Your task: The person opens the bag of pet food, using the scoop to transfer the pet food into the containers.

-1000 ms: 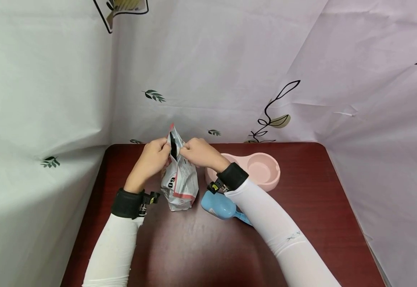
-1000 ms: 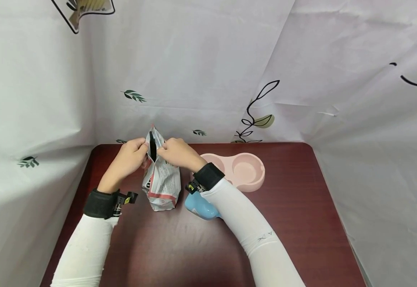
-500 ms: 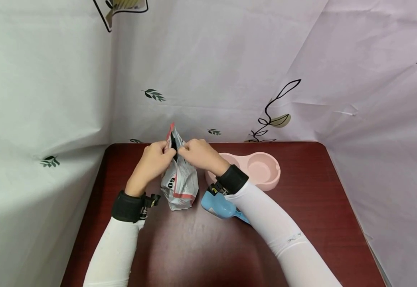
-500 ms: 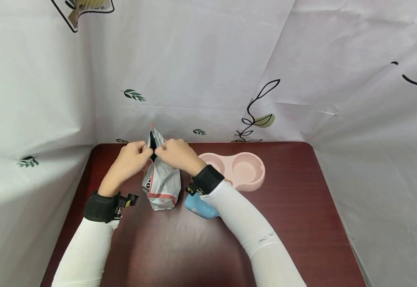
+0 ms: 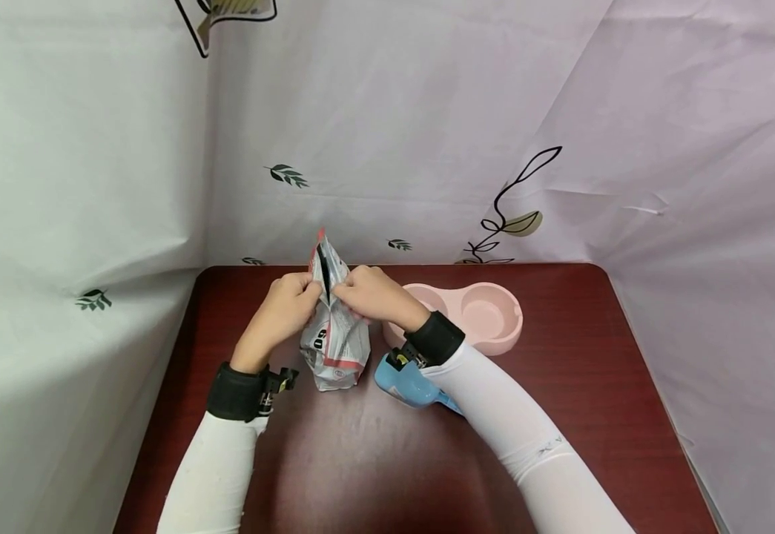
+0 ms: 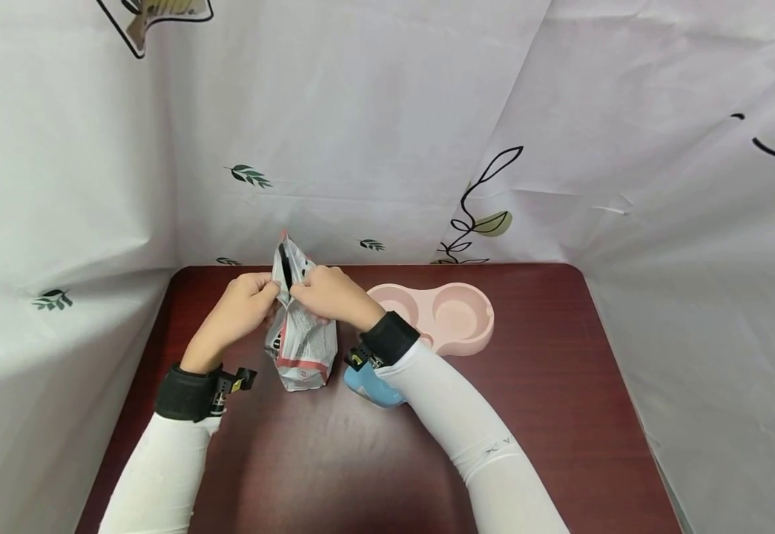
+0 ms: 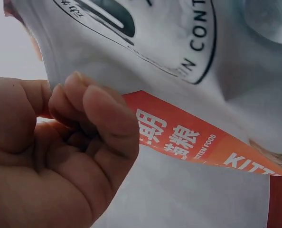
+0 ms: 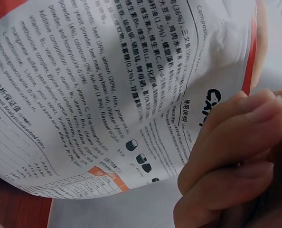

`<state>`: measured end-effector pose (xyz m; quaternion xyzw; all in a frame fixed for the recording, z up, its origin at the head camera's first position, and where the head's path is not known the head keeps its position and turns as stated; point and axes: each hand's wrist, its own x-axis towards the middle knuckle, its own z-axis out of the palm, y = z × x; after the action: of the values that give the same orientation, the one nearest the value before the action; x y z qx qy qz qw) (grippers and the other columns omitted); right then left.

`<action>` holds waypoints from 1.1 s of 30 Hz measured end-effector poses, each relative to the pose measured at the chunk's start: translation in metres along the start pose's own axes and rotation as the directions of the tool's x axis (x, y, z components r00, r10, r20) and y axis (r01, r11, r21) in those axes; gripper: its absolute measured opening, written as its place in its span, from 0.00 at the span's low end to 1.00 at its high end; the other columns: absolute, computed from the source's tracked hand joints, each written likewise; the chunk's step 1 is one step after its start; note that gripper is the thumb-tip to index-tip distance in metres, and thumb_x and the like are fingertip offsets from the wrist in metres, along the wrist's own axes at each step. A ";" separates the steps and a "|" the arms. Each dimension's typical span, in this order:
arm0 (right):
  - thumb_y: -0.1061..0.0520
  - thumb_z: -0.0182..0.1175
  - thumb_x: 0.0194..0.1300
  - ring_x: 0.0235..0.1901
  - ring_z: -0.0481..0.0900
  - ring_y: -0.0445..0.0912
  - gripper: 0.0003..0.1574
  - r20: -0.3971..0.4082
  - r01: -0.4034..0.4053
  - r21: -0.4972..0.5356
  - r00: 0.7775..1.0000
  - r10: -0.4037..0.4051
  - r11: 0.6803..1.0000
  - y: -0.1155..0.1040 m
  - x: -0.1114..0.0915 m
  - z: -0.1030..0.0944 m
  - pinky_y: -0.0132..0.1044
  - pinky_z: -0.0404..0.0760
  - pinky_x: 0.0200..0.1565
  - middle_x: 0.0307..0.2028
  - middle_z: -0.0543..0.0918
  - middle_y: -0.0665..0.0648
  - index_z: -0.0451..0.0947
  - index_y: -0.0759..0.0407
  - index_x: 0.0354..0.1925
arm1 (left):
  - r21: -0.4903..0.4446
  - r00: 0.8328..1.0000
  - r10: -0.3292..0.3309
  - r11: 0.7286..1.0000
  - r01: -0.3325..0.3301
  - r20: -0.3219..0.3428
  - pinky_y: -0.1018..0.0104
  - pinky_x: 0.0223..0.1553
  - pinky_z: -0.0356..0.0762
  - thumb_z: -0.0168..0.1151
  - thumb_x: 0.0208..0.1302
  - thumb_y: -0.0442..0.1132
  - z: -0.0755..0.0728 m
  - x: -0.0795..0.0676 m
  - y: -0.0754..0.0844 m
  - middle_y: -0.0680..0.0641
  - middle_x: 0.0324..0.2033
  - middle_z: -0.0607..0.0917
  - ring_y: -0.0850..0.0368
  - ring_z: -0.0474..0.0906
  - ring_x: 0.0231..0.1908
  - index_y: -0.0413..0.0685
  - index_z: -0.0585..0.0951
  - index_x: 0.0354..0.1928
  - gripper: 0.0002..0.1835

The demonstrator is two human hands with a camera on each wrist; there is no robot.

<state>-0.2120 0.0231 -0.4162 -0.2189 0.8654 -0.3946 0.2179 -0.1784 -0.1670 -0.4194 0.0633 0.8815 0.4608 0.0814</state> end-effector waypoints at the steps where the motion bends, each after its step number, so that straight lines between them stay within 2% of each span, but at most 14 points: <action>1: 0.52 0.48 0.74 0.12 0.73 0.44 0.28 -0.003 0.004 0.003 1.000 -0.004 1.000 0.001 -0.001 -0.001 0.34 0.72 0.22 0.12 0.73 0.49 0.78 0.59 0.18 | -0.002 1.000 -0.002 1.000 0.002 -0.002 0.67 0.16 0.63 0.45 0.70 0.35 0.000 -0.001 0.001 0.52 0.11 0.71 0.57 0.68 0.13 0.47 0.70 0.20 0.17; 6: 0.53 0.47 0.75 0.12 0.68 0.44 0.30 -0.011 0.030 0.010 0.999 -0.030 1.000 0.007 -0.006 -0.005 0.35 0.66 0.22 0.11 0.67 0.49 0.65 0.51 0.13 | 0.003 1.000 -0.015 1.000 0.015 -0.003 0.66 0.18 0.68 0.44 0.72 0.36 -0.004 -0.003 0.002 0.49 0.13 0.74 0.55 0.71 0.14 0.46 0.72 0.23 0.17; 10: 0.54 0.47 0.75 0.11 0.67 0.43 0.30 -0.025 0.027 0.017 0.999 -0.027 0.999 0.012 -0.008 -0.007 0.34 0.66 0.21 0.11 0.66 0.48 0.60 0.48 0.13 | -0.003 1.000 -0.012 1.000 0.012 -0.002 0.66 0.19 0.66 0.44 0.74 0.37 -0.008 -0.005 0.004 0.46 0.13 0.75 0.54 0.72 0.15 0.44 0.72 0.23 0.18; 12: 0.54 0.47 0.73 0.11 0.67 0.43 0.29 -0.036 0.022 0.018 0.999 -0.021 1.000 0.015 -0.009 -0.008 0.34 0.67 0.21 0.11 0.65 0.48 0.59 0.47 0.12 | -0.009 1.000 -0.008 1.000 0.008 0.002 0.67 0.19 0.65 0.44 0.75 0.37 -0.010 -0.005 0.004 0.46 0.14 0.75 0.54 0.73 0.16 0.43 0.72 0.23 0.18; 18: 0.56 0.46 0.73 0.12 0.61 0.42 0.29 -0.046 0.040 0.025 0.998 -0.039 0.999 0.022 -0.015 -0.016 0.35 0.63 0.22 0.11 0.59 0.47 0.57 0.49 0.13 | -0.004 0.999 -0.035 0.999 0.034 -0.042 0.64 0.22 0.75 0.44 0.76 0.38 -0.019 -0.008 0.004 0.46 0.15 0.77 0.52 0.78 0.18 0.40 0.74 0.24 0.20; 23: 0.56 0.46 0.73 0.11 0.64 0.43 0.29 -0.032 0.026 0.040 0.999 -0.025 0.999 0.031 -0.019 -0.019 0.36 0.61 0.23 0.10 0.60 0.48 0.58 0.49 0.13 | 0.024 0.999 -0.028 0.999 0.029 -0.047 0.63 0.24 0.76 0.44 0.76 0.38 -0.023 -0.009 0.002 0.47 0.14 0.77 0.51 0.78 0.19 0.36 0.76 0.26 0.20; 33: 0.56 0.47 0.70 0.10 0.65 0.43 0.27 -0.046 0.003 0.039 0.999 -0.002 0.999 0.038 -0.021 -0.019 0.35 0.62 0.22 0.10 0.61 0.47 0.59 0.49 0.12 | 0.026 0.995 -0.004 1.000 0.006 -0.101 0.62 0.23 0.75 0.44 0.75 0.38 -0.023 -0.009 0.001 0.47 0.14 0.77 0.50 0.78 0.18 0.42 0.73 0.21 0.21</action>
<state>-0.2134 0.0684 -0.4308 -0.2065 0.8620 -0.4167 0.2018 -0.1740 -0.1863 -0.4049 0.0388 0.8906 0.4515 0.0372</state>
